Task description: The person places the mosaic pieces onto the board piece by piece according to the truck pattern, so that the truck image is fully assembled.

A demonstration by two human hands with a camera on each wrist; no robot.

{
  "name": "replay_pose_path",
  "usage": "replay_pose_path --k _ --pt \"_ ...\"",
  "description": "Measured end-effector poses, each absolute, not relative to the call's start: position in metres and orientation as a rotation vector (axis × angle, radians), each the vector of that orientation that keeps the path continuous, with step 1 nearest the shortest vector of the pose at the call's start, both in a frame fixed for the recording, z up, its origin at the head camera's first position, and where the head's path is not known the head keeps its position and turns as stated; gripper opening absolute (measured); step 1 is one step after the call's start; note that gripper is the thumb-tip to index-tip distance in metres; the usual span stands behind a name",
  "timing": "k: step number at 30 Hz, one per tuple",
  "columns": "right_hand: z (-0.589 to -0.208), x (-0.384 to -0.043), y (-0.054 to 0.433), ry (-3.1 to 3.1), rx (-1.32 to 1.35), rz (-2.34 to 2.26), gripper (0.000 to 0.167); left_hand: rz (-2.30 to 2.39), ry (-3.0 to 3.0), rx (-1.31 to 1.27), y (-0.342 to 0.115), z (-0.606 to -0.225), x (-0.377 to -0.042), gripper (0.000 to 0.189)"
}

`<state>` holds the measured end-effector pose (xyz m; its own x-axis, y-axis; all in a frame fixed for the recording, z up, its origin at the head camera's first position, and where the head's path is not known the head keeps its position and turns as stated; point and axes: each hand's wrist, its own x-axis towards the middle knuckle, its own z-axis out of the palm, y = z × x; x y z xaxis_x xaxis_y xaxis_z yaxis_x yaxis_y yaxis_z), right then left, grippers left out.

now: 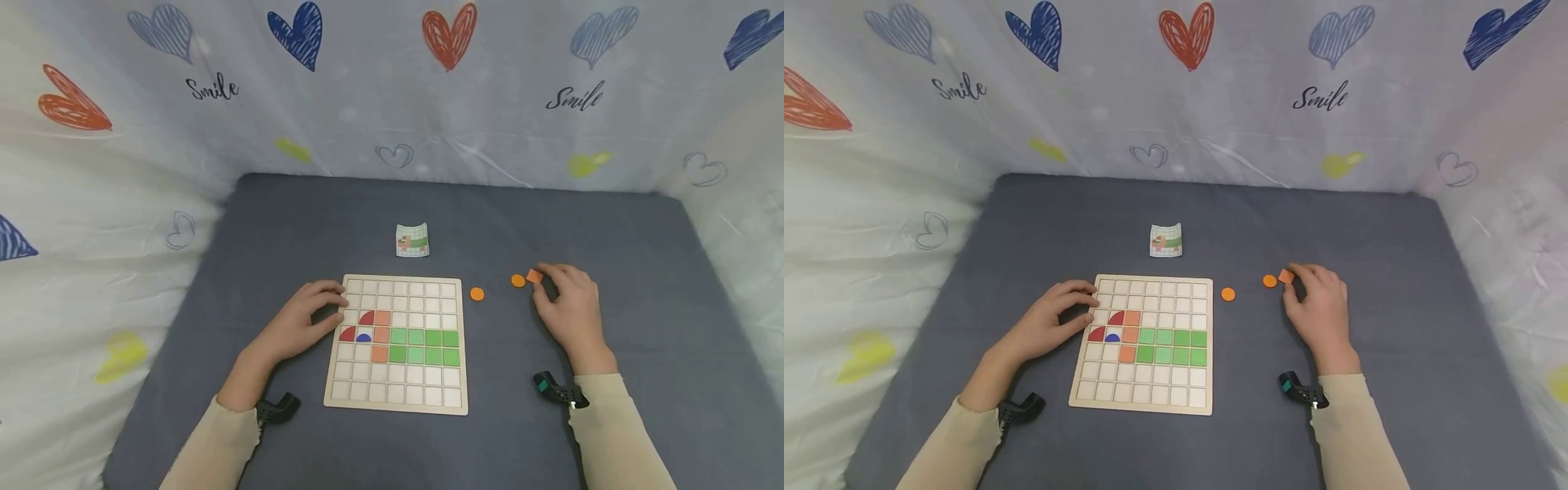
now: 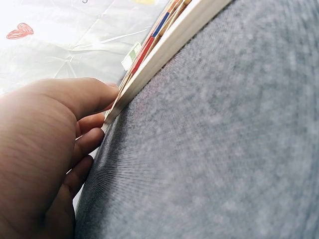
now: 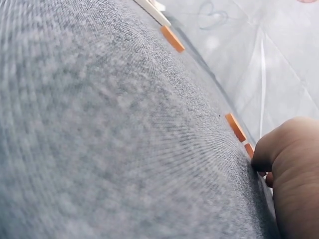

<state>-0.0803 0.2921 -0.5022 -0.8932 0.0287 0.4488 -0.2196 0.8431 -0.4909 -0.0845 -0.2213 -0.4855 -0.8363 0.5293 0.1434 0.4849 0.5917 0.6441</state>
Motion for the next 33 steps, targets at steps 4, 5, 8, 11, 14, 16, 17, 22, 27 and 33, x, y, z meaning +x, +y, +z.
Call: replay_pose_path --k 4,5,8,11,14,16,17,22,27,33 --pt "-0.5026 -0.0797 0.2926 -2.574 0.167 0.736 0.028 1.077 2.746 0.861 -0.2202 -0.4849 -0.0846 0.026" --pt "-0.5026 -0.0796 0.2926 -2.572 0.170 0.734 0.027 1.075 2.746 0.860 -0.2202 -0.4846 -0.0849 0.026" --pt "-0.5018 -0.0780 0.2914 -2.580 0.155 0.743 0.027 1.073 2.749 0.868 -0.2204 -0.4840 -0.0854 0.026" --pt "-0.5009 -0.0770 0.2898 -2.597 0.130 0.755 0.028 1.067 2.753 0.872 -0.2212 -0.4848 -0.0850 0.027" --pt "-0.4999 -0.0775 0.2882 -2.615 0.105 0.748 0.028 1.070 2.749 0.868 -0.2212 -0.4856 -0.0845 0.027" --pt "-0.4994 -0.0782 0.2878 -2.624 0.088 0.747 0.028 1.076 2.746 0.863 -0.2211 -0.4858 -0.0844 0.028" --pt "-0.4991 -0.0784 0.2877 -2.626 0.082 0.745 0.028 1.081 2.745 0.862 -0.2211 -0.4861 -0.0843 0.028" --pt "-0.4995 -0.0796 0.2888 -2.632 0.060 0.741 0.026 1.091 2.738 0.854 -0.2207 -0.4854 -0.0838 0.028" --pt "-0.5008 -0.0820 0.2890 -2.640 0.048 0.763 0.026 1.080 2.737 0.841 -0.2206 -0.4859 -0.0839 0.028" --pt "-0.5000 -0.0854 0.2893 -2.617 0.030 0.848 0.026 1.083 2.746 0.844 -0.2205 -0.4860 -0.0848 0.028"
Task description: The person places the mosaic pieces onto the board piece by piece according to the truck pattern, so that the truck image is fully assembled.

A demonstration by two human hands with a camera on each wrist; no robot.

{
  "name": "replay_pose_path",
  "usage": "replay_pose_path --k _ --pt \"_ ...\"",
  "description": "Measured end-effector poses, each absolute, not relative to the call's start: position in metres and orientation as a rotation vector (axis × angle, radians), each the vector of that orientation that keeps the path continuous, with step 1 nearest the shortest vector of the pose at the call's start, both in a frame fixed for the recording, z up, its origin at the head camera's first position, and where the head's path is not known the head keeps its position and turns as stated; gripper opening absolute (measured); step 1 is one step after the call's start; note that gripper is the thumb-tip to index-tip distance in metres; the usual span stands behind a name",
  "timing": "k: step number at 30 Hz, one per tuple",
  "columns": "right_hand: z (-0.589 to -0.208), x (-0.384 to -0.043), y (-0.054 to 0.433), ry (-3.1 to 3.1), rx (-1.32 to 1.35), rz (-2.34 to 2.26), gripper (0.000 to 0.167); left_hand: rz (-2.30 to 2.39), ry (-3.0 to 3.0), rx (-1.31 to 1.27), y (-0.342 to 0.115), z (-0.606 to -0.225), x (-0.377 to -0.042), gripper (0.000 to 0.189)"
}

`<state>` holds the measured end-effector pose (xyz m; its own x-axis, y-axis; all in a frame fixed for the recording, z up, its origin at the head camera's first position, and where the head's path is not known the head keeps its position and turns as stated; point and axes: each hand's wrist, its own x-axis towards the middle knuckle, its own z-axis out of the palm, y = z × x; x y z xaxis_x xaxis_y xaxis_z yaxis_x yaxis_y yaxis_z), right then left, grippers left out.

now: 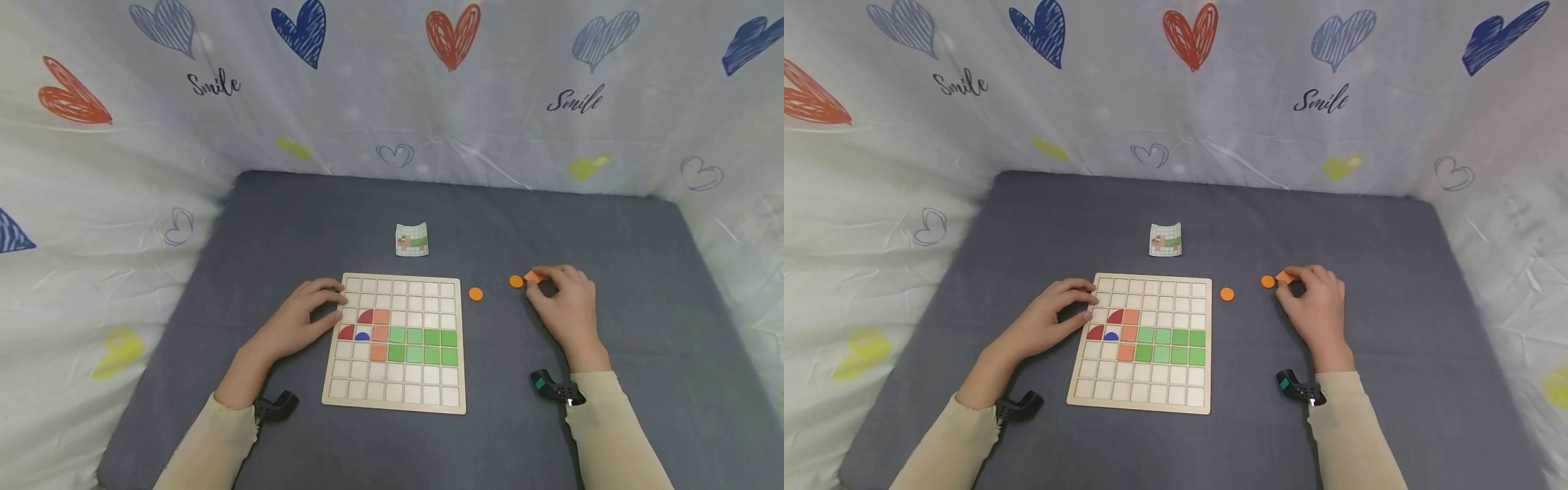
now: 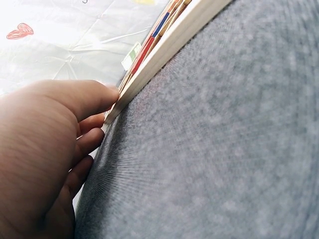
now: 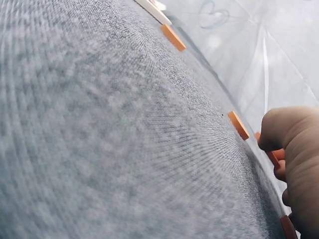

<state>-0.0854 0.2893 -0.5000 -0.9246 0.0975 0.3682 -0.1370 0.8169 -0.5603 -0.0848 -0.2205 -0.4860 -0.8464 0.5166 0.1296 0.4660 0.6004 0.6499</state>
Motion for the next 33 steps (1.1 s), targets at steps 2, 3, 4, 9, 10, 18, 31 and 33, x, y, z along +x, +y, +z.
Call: replay_pose_path --k 2,3,4,9,10,18,31,33 --pt "-0.499 -0.086 0.288 -2.601 0.024 0.878 0.027 1.079 2.750 0.844 -0.221 -0.486 -0.085 0.029" --pt "-0.498 -0.086 0.288 -2.592 0.022 0.891 0.027 1.077 2.751 0.846 -0.221 -0.486 -0.084 0.029" --pt "-0.498 -0.086 0.287 -2.582 0.023 0.906 0.027 1.073 2.750 0.846 -0.221 -0.486 -0.084 0.028" --pt "-0.496 -0.083 0.282 -2.509 0.057 0.966 0.028 1.068 2.750 0.854 -0.221 -0.488 -0.085 0.028" --pt "-0.495 -0.083 0.281 -2.492 0.067 0.976 0.028 1.071 2.751 0.857 -0.221 -0.488 -0.085 0.028" --pt "-0.490 -0.080 0.264 -2.414 0.265 0.997 0.027 1.054 2.759 0.851 -0.221 -0.488 -0.087 0.028" --pt "-0.476 -0.063 0.200 -2.452 0.677 0.972 0.023 1.076 2.753 0.844 -0.222 -0.486 -0.084 0.028" --pt "-0.475 -0.061 0.186 -2.456 0.728 0.980 0.023 1.072 2.752 0.839 -0.223 -0.485 -0.085 0.027"
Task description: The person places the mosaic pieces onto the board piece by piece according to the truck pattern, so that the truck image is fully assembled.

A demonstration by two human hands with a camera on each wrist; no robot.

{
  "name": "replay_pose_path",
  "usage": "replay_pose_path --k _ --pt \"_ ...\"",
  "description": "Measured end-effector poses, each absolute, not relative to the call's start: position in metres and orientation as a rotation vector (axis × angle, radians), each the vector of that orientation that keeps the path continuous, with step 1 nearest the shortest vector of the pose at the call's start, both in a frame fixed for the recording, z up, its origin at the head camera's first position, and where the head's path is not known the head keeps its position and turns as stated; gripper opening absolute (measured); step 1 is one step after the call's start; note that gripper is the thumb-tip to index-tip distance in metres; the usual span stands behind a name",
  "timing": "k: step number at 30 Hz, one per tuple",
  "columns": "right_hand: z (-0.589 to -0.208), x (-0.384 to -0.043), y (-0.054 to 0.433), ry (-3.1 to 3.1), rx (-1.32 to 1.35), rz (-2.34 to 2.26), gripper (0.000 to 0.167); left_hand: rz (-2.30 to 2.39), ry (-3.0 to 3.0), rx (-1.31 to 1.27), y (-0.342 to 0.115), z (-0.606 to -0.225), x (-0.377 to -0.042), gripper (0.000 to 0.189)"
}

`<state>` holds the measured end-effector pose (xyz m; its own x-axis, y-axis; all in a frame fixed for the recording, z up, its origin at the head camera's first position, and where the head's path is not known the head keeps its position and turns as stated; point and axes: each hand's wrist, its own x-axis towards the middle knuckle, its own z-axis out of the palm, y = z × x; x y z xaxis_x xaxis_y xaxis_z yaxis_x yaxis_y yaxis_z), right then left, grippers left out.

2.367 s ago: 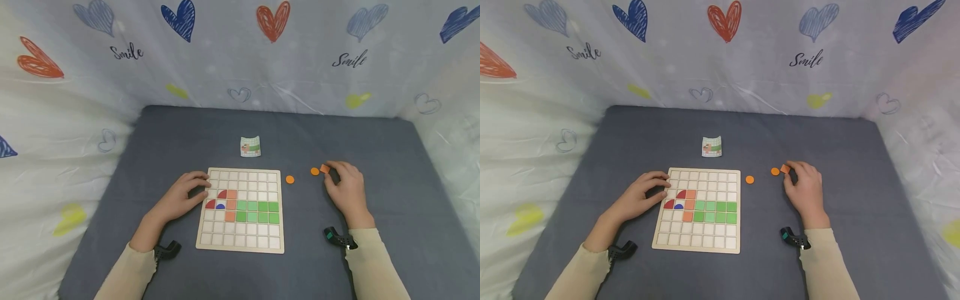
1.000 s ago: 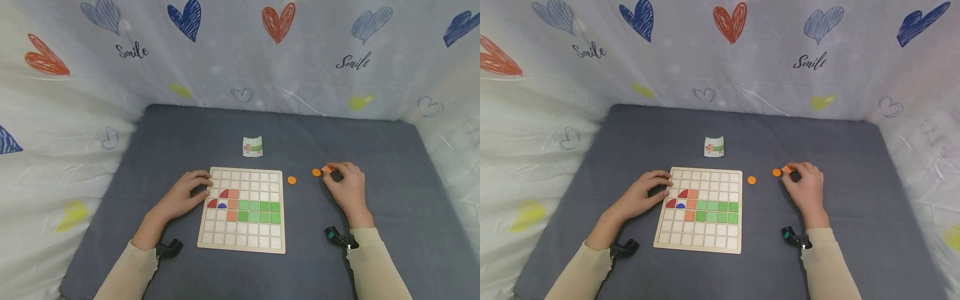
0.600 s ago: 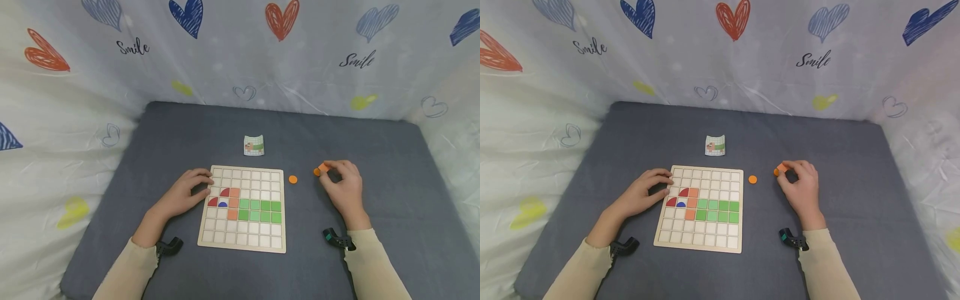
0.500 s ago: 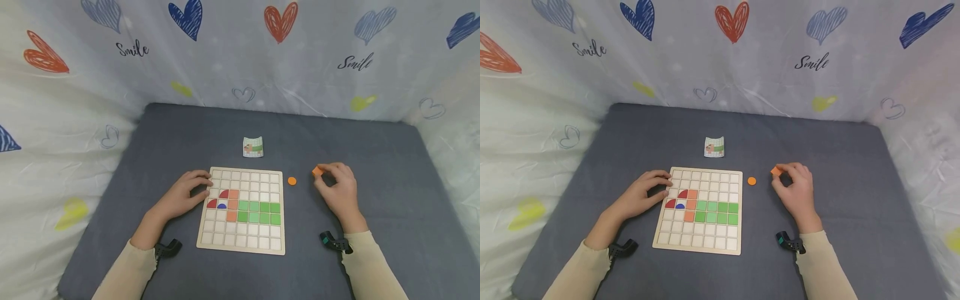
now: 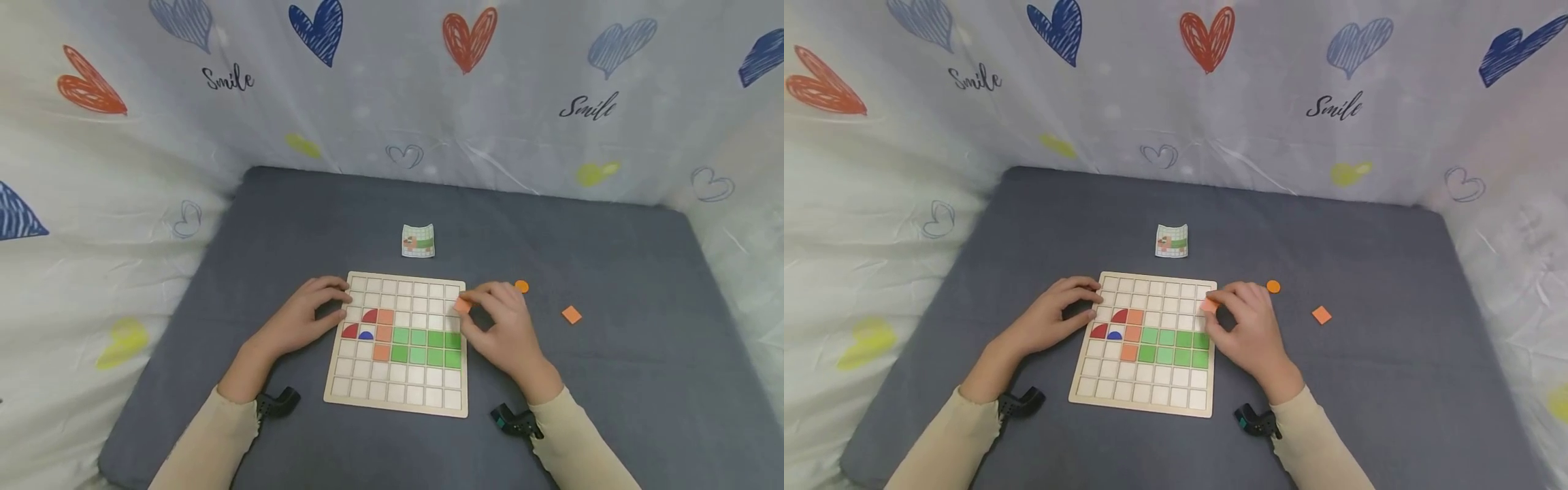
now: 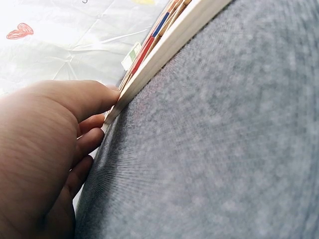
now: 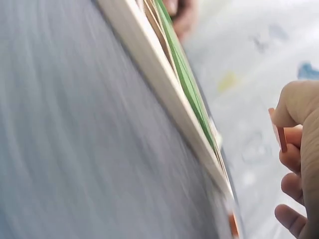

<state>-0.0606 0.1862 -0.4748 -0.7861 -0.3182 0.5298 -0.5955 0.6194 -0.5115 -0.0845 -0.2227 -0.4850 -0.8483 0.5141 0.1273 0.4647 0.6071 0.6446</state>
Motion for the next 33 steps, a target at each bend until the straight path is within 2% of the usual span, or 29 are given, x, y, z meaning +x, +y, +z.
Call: replay_pose_path --k 19,33 --pt "-0.474 -0.044 0.087 -2.456 1.072 0.994 0.017 1.080 2.756 0.864 -0.221 -0.487 -0.087 0.027" --pt "-0.482 -0.039 0.049 -2.525 1.215 0.886 0.008 1.098 2.741 0.854 -0.221 -0.487 -0.088 0.027"
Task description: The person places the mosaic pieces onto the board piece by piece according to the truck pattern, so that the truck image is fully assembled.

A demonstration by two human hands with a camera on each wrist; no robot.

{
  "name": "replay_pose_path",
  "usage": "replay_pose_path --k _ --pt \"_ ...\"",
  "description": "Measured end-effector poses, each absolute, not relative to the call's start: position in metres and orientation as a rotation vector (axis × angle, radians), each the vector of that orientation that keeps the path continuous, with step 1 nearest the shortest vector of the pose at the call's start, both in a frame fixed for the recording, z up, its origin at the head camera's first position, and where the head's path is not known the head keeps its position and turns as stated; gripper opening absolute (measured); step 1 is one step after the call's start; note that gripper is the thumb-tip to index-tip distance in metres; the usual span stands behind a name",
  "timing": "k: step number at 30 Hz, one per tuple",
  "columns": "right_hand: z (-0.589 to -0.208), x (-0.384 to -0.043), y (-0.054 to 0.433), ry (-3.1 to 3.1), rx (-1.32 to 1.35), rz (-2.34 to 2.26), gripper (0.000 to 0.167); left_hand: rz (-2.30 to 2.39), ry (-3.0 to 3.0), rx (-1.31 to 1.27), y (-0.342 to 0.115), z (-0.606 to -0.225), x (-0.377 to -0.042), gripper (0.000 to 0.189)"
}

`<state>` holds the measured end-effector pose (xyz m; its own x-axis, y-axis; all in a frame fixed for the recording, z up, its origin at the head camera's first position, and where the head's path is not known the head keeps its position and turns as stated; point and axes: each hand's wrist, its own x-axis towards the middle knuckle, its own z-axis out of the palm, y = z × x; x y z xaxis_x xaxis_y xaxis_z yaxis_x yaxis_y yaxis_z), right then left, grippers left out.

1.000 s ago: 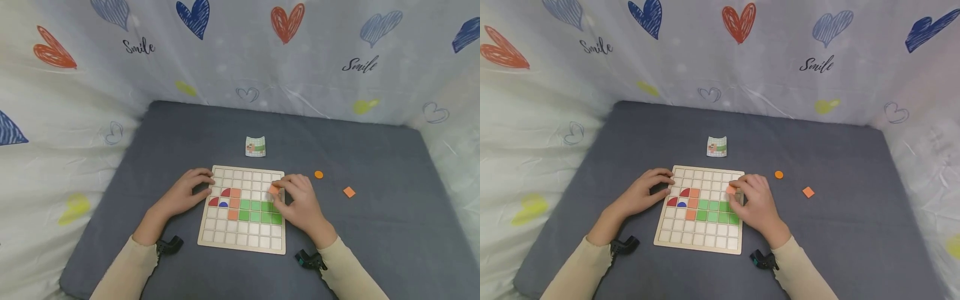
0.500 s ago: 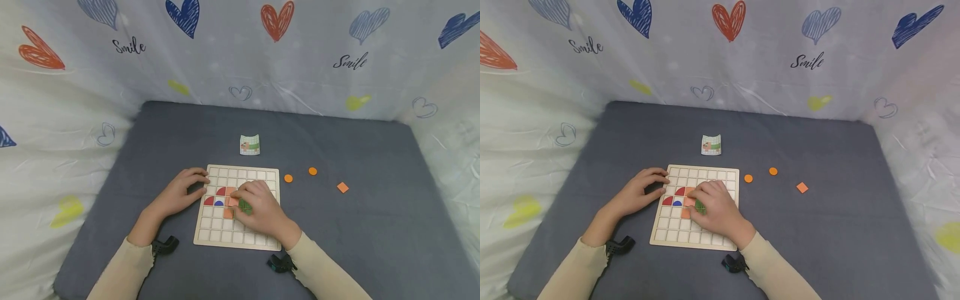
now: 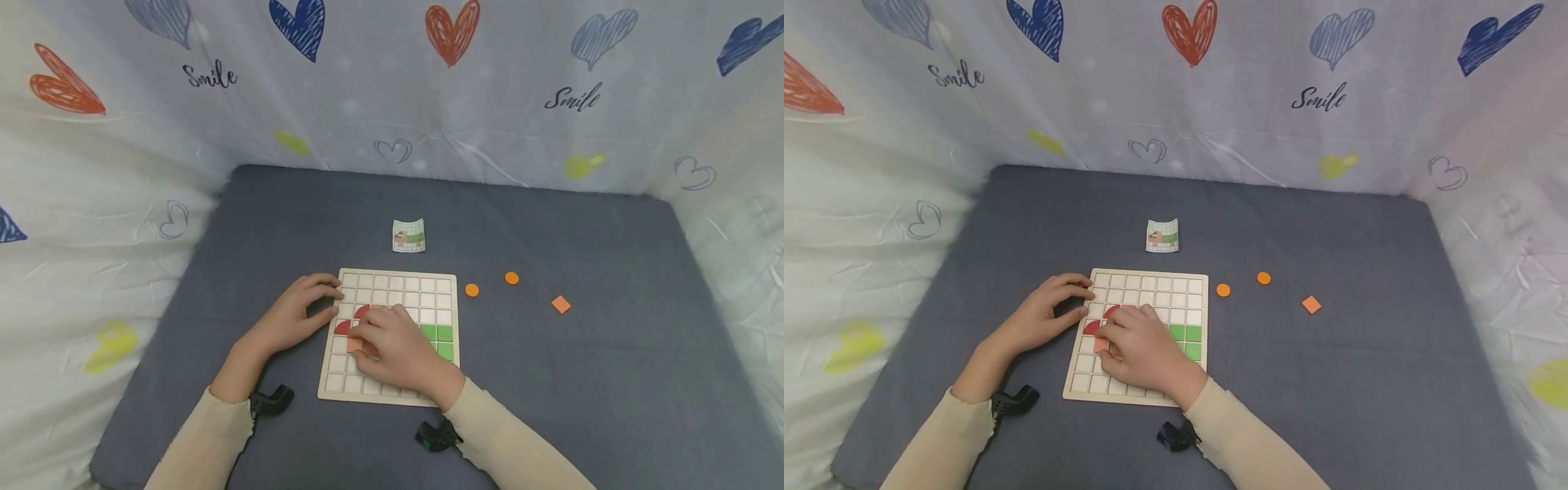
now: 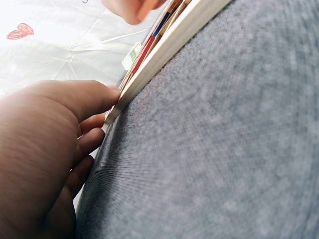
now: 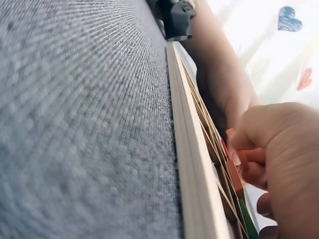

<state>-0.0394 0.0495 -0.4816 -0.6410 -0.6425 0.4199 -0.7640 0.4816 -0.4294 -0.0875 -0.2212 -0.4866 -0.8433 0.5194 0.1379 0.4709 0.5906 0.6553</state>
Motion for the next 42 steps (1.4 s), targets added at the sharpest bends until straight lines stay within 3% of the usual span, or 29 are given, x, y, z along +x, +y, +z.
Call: replay_pose_path --k 13,33,42 --pt "-0.480 -0.031 0.047 -2.497 1.270 0.829 0.016 1.104 2.742 0.843 -0.221 -0.486 -0.084 0.027" --pt "-0.481 -0.034 0.051 -2.543 1.298 0.824 0.008 1.091 2.743 0.851 -0.221 -0.486 -0.085 0.026" --pt "-0.479 -0.039 0.060 -2.585 1.364 0.910 0.020 1.085 2.739 0.844 -0.220 -0.486 -0.085 0.027"
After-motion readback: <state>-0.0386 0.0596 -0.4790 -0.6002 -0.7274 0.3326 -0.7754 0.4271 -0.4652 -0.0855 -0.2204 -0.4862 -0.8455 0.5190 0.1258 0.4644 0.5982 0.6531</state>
